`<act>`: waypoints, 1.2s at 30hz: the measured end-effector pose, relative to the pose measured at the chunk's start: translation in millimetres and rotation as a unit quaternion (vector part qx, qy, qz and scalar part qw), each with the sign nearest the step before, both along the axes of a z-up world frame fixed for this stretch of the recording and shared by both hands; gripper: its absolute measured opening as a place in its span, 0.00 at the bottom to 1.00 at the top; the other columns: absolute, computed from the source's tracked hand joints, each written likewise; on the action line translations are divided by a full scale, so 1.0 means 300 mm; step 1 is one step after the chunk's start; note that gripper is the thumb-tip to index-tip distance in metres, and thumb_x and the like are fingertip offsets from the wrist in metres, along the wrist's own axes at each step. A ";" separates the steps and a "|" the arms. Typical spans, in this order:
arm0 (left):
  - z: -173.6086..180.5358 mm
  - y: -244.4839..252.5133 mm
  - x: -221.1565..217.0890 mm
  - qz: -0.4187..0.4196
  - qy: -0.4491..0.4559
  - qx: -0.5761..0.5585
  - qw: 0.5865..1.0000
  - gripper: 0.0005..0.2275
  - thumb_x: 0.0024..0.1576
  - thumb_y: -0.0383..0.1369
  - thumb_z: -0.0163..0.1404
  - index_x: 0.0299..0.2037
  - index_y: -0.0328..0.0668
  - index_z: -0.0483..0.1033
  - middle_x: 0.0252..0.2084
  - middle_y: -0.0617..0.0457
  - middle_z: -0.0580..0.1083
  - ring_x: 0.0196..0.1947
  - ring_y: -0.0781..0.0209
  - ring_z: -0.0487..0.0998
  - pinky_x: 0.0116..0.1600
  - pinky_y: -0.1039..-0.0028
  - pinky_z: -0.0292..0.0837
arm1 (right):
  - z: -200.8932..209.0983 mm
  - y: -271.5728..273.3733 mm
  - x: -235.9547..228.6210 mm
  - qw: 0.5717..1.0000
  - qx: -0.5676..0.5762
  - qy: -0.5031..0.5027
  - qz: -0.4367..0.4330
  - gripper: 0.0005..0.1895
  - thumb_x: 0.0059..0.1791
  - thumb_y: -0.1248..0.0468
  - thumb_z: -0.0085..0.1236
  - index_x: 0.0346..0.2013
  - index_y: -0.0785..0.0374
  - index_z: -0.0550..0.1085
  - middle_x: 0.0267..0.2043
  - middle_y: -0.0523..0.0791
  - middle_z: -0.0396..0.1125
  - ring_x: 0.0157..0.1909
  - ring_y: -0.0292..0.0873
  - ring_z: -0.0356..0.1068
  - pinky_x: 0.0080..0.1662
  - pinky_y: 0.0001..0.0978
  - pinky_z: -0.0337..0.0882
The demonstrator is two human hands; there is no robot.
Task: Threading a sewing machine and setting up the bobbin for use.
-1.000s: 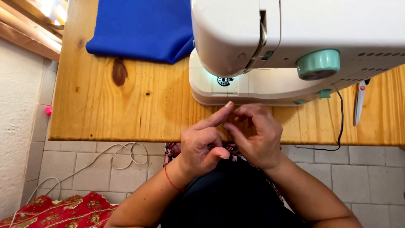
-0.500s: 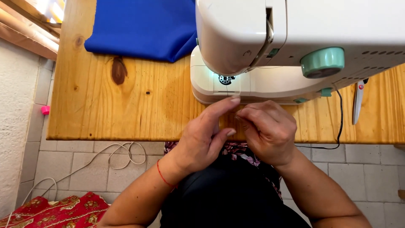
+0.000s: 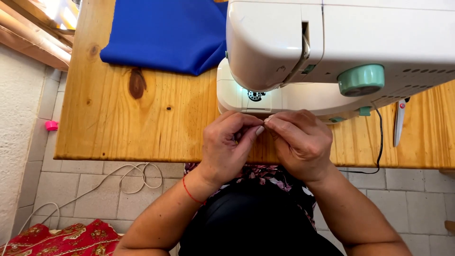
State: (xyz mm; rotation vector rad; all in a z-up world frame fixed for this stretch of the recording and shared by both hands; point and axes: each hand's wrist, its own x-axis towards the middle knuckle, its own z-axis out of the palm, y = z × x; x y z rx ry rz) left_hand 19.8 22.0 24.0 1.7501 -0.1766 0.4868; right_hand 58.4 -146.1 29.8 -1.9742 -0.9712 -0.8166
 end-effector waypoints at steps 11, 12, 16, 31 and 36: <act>-0.028 0.006 0.010 0.054 -0.021 -0.009 0.998 0.02 0.53 0.25 0.61 0.33 0.42 0.83 0.16 0.55 0.61 0.18 0.63 0.69 0.27 0.75 0.69 | 0.030 0.001 0.000 0.999 0.039 0.035 -0.016 0.05 0.50 0.75 0.65 0.30 0.69 0.80 0.31 0.53 0.73 0.30 0.58 0.74 0.34 0.47 0.75; -0.029 0.007 0.012 0.055 -0.022 -0.008 0.998 0.02 0.53 0.25 0.61 0.33 0.42 0.83 0.16 0.55 0.61 0.18 0.63 0.69 0.27 0.75 0.69 | 0.025 -0.002 -0.002 0.999 0.039 0.034 -0.015 0.05 0.50 0.75 0.65 0.30 0.69 0.80 0.31 0.53 0.73 0.30 0.58 0.74 0.34 0.47 0.75; -0.025 0.008 0.016 0.066 -0.025 -0.012 0.997 0.02 0.53 0.25 0.61 0.33 0.43 0.84 0.16 0.55 0.60 0.18 0.65 0.69 0.27 0.76 0.69 | 0.024 0.003 -0.011 0.995 0.072 0.063 -0.009 0.03 0.48 0.76 0.68 0.32 0.71 0.80 0.32 0.54 0.73 0.32 0.58 0.76 0.35 0.44 0.75; 0.009 0.003 0.010 0.037 -0.011 0.002 0.999 0.02 0.53 0.27 0.62 0.34 0.44 0.85 0.17 0.55 0.63 0.18 0.63 0.71 0.28 0.75 0.71 | 0.037 0.033 0.008 0.989 0.092 0.099 0.050 0.02 0.48 0.76 0.66 0.31 0.71 0.80 0.30 0.53 0.73 0.32 0.57 0.76 0.36 0.41 0.76; 0.010 -0.008 0.010 0.051 -0.030 -0.015 0.998 0.04 0.51 0.25 0.63 0.35 0.42 0.84 0.16 0.54 0.62 0.18 0.63 0.70 0.27 0.75 0.70 | 0.024 0.041 0.006 0.993 0.073 0.092 0.034 0.03 0.51 0.75 0.62 0.32 0.69 0.80 0.30 0.52 0.72 0.32 0.58 0.75 0.36 0.46 0.76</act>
